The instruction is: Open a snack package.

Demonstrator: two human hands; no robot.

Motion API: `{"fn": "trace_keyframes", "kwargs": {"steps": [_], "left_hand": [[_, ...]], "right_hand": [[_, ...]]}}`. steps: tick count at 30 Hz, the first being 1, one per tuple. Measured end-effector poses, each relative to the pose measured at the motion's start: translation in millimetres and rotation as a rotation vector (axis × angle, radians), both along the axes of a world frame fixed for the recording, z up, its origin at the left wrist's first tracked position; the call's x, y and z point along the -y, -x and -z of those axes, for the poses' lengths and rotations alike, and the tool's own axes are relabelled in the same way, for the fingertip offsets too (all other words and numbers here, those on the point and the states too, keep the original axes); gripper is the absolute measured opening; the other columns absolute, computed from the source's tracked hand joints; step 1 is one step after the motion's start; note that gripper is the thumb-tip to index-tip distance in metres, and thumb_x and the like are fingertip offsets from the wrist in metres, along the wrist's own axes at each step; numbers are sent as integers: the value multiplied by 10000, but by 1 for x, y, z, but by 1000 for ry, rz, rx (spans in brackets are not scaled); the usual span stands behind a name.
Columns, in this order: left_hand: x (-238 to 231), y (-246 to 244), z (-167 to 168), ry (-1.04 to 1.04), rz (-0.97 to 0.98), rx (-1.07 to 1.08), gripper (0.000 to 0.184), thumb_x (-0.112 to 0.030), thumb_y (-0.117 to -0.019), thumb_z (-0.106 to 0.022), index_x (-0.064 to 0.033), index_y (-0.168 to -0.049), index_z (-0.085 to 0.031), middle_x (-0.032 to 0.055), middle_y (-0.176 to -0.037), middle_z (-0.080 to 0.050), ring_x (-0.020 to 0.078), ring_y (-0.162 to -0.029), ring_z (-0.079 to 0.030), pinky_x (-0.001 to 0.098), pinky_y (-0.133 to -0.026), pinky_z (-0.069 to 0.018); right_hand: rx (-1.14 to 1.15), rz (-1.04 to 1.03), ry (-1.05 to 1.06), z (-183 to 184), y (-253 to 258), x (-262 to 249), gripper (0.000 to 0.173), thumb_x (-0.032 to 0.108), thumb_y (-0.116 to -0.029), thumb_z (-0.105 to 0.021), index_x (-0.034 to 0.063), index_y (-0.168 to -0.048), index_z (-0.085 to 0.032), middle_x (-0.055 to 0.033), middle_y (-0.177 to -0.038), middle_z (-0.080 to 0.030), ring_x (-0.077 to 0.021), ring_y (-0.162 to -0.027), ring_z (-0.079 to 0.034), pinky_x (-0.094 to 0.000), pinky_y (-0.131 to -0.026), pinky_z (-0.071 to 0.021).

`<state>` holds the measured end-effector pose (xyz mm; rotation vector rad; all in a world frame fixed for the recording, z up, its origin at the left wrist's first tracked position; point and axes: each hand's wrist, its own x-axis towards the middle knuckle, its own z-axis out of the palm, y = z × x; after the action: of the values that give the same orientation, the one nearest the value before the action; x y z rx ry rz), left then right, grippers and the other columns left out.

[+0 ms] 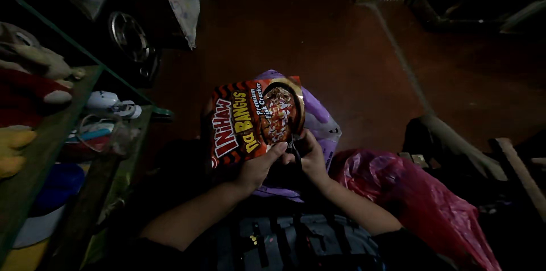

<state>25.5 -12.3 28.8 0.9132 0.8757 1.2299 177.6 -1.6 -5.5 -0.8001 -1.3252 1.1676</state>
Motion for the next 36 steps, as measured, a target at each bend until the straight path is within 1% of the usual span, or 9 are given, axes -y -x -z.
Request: {"fn": "trace_keyframes", "kwargs": {"steps": [3,9,14,16,19,23,27,31,36], "left_hand": [[3,2,-2,30,5,-105,176,-45,-922,-723,-4,-1080,-655,4,-928,-724,63,-913,-696,260,-917,-569],[3,1,2,-58,-24,-137,174,-37,-901,-742,-7,-1054,-664,-14,-899,-721,54,-882,-692,249,-897,-570],[13,4,-33,133,163,-324,186,-91,-1026,-587,30,-1148,-656,-1,-1040,-706,-10,-1010,-638,195,-959,-503],[10,5,-26,135,162,-371,187,-121,-1026,-597,1,-1135,-689,3,-1047,-725,1,-1014,-656,202,-959,-515],[8,7,-7,35,126,-413,208,-80,-983,-656,49,-1146,-669,36,-1059,-711,9,-1028,-650,197,-976,-512],[7,10,-11,46,235,-544,267,-111,-971,-682,46,-1185,-649,30,-1072,-686,-11,-1028,-615,176,-969,-486],[8,12,-16,78,300,-583,295,-47,-963,-666,73,-1230,-629,70,-1152,-683,5,-1091,-605,191,-1007,-462],[7,12,-28,151,388,-720,324,-116,-993,-654,43,-1274,-621,92,-1214,-667,46,-1138,-589,238,-1036,-441],[7,11,-14,128,283,-536,313,-133,-933,-736,-22,-1215,-657,-10,-1109,-701,-7,-1061,-633,207,-989,-503]], "right_hand": [[6,-27,19,-4,-1,-1,733,470,-824,-806,-16,-1264,-477,12,-1043,-687,-26,-909,-674,-238,-832,-590],[-45,34,25,-4,0,-1,602,354,-788,-861,20,-1163,-530,37,-985,-689,-16,-861,-672,-226,-792,-588],[-27,29,98,-9,-4,0,901,571,-721,-847,-52,-1260,-481,-24,-1077,-690,-49,-976,-679,-254,-885,-579],[-47,78,126,-12,-3,2,850,506,-695,-888,-44,-1222,-510,-17,-1035,-702,-46,-938,-690,-248,-853,-593],[-65,128,124,-15,-2,1,761,481,-683,-899,13,-1154,-528,36,-952,-694,-14,-868,-680,-219,-797,-585],[-104,75,80,-14,-7,-3,828,522,-750,-844,-9,-1254,-457,38,-1027,-684,-16,-920,-675,-234,-839,-585],[-139,155,108,-18,-5,-3,747,374,-727,-890,-16,-1219,-485,61,-999,-699,13,-897,-676,-203,-829,-576],[-98,106,80,-14,-11,-10,1019,586,-761,-804,-62,-1408,-358,15,-1137,-664,-1,-972,-655,-220,-857,-570],[-156,167,111,-18,-10,-11,859,452,-725,-882,-5,-1318,-461,34,-1044,-698,-17,-907,-679,-234,-818,-589]]}}
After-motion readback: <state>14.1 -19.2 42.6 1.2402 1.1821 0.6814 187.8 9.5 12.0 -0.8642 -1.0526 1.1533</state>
